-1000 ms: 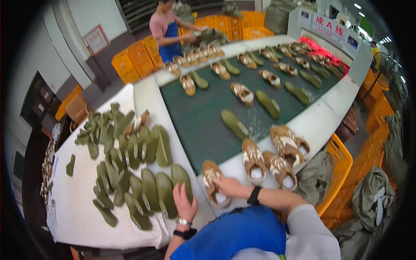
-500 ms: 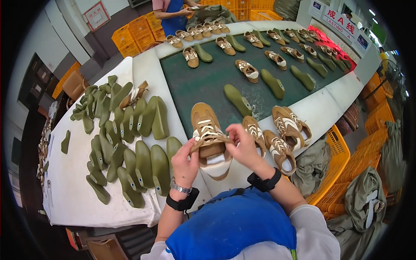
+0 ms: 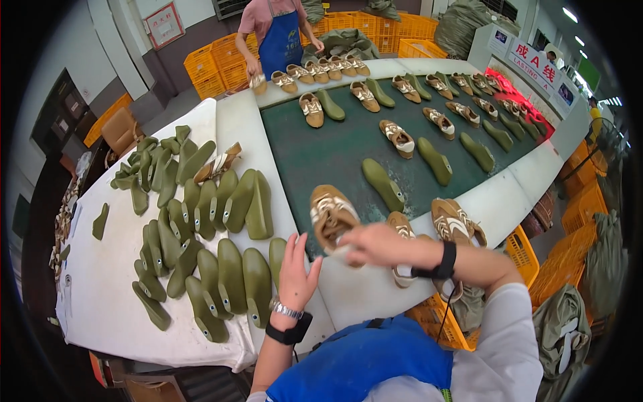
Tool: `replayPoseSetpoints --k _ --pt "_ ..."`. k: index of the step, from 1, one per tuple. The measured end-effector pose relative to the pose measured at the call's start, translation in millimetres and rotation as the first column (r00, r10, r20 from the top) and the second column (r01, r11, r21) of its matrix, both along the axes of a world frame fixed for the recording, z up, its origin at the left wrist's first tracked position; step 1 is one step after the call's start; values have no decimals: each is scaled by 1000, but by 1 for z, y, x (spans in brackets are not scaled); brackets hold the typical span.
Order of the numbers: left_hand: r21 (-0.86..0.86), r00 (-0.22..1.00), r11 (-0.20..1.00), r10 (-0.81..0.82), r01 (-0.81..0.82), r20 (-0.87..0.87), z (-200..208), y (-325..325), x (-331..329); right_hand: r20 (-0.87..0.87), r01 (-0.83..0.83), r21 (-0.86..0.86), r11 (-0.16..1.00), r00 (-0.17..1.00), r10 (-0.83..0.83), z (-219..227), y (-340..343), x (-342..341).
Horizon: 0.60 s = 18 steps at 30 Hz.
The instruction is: Organizing shoe lasts and placing manufactured shoe components on a conveyor belt in a factory setting.
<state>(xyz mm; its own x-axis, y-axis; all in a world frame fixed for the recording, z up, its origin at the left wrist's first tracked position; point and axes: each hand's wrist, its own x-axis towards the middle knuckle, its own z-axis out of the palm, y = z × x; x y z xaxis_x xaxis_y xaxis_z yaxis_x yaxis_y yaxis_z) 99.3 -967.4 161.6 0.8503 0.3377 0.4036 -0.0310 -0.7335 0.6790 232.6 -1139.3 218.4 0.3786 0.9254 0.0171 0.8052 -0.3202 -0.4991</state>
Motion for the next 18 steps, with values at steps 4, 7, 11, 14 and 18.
replayPoseSetpoints --k 4,7,11,14,18 --pt "166 974 986 48 -11 -223 -46 26 -38 17 138 -153 979 990 -137 -13 27 123" --pt "210 936 977 115 -46 -332 -86 30 -64 78 299 -255 920 954 -288 -66 59 204" --pt "-40 945 971 219 -236 -242 -108 26 -67 98 506 -180 843 862 -497 -143 95 265" --pt "36 936 967 254 -253 -242 -112 25 -65 27 600 -37 799 800 -600 -193 109 277" --pt "-6 946 973 222 -230 -236 -97 20 -56 8 628 -102 772 776 -631 -178 98 256"
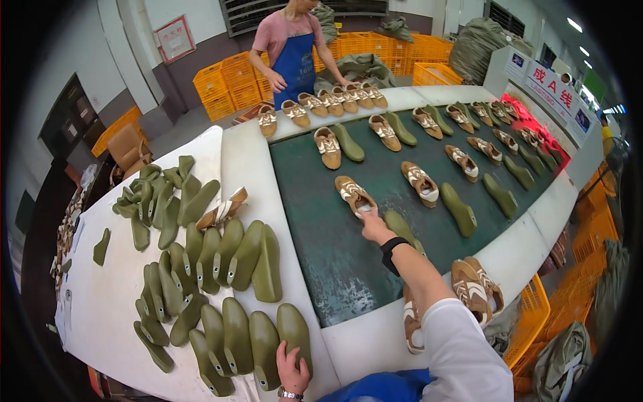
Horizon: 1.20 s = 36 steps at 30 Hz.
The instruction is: Organizing shoe lasts and placing manufactured shoe components on a conveyor belt in a factory setting.
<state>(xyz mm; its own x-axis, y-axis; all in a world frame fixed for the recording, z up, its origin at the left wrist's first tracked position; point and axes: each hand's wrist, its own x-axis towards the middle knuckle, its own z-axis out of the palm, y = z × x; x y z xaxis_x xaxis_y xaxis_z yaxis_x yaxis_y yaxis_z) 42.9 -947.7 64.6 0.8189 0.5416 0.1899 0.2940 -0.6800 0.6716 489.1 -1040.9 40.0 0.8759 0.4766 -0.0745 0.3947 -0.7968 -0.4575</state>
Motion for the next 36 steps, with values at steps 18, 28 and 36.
replayPoseSetpoints --k 18,28,36 --pt "-982 980 -57 -76 182 186 -28 -16 -3 -251 -191 557 808 889 383 -14 -29 -328" --pt "-548 998 834 -56 66 35 9 4 -49 -134 103 346 933 989 -59 -26 -24 -217" --pt "138 980 974 190 -181 -52 0 40 -103 -102 -13 94 996 995 22 -39 -7 -197"
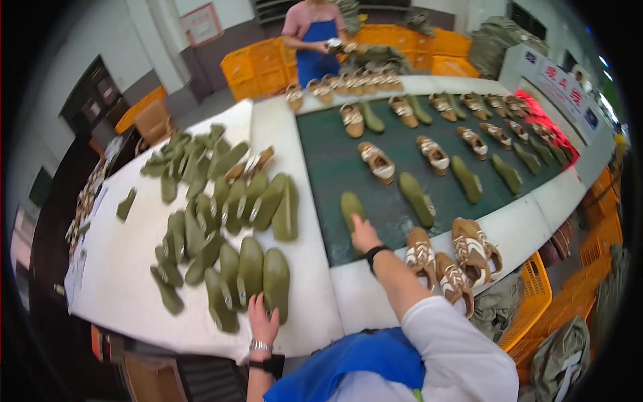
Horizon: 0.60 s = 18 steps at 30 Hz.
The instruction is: Organizing shoe lasts and placing manufactured shoe components on a conveyor belt in a factory setting.
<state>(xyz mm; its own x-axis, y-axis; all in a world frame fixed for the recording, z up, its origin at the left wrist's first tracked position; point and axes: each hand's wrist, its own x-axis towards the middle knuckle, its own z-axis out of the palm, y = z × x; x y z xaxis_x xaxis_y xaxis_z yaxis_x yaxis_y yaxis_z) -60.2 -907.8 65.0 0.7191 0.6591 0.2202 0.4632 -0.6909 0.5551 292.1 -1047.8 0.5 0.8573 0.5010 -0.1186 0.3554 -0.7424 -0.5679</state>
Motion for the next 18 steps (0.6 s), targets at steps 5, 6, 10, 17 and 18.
replayPoseSetpoints --k 5,6,10,17,18 --pt "-537 980 842 142 -46 137 -33 28 23 -68 -106 -256 961 994 91 44 3 18" --pt "-666 969 746 170 -7 180 -35 31 30 31 -99 -258 961 993 111 44 3 15" --pt "-571 990 819 116 -51 77 -38 24 38 156 -333 -54 941 928 337 37 26 -29" --pt "-55 989 998 -34 43 144 -18 45 36 19 -558 199 806 824 566 39 40 -172" --pt "143 991 987 55 -72 124 -7 63 37 51 -518 242 821 851 522 36 36 -176"
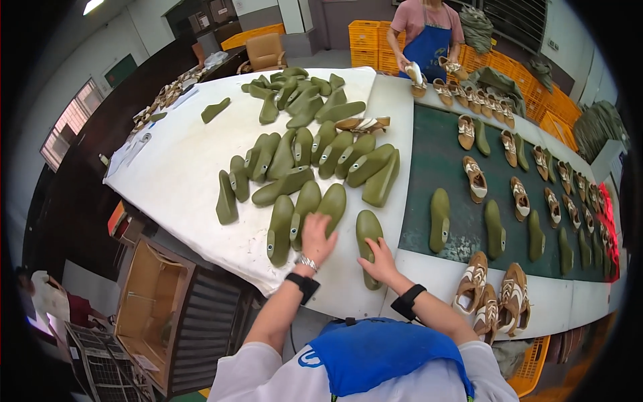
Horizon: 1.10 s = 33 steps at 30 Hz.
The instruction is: Organizing shoe lasts and placing manufactured shoe components on a conveyor belt in a factory setting.
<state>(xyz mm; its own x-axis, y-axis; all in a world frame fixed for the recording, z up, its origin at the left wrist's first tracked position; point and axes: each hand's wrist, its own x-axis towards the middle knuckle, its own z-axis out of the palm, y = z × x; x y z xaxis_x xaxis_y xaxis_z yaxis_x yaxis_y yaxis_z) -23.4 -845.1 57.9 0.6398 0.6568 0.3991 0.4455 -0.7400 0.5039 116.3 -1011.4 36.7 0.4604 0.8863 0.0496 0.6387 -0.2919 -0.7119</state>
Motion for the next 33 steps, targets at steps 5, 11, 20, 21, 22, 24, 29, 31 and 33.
replayPoseSetpoints --k 5,11,20,21,22,24,29,31,33 --pt "97 916 964 264 -246 -303 7 50 -2 -116 95 124 988 990 -80 -15 -1 -8" --pt "-179 861 929 213 -325 -463 6 52 -5 -174 111 195 974 982 -77 -16 15 -12" --pt "-75 965 990 96 -117 -245 7 -38 -17 -96 185 91 979 980 -176 -21 10 -6" --pt "-113 983 978 168 -175 -73 3 -32 -20 -106 170 81 982 981 -161 -18 11 -8" --pt "-93 963 962 246 -256 -109 -12 -10 -23 -106 161 80 984 983 -152 -15 11 -9" --pt "-278 976 944 136 -179 -167 -14 26 -33 -85 158 65 985 985 -152 -13 11 -6" --pt "-627 979 772 -30 -105 -201 -24 65 -35 -112 135 49 990 985 -129 -13 12 -4" --pt "-638 977 746 75 -188 -200 -24 42 -27 -115 172 32 985 979 -167 -21 14 1" --pt "-736 984 663 4 -137 -179 -6 23 -35 -118 179 49 983 978 -172 -24 14 4"
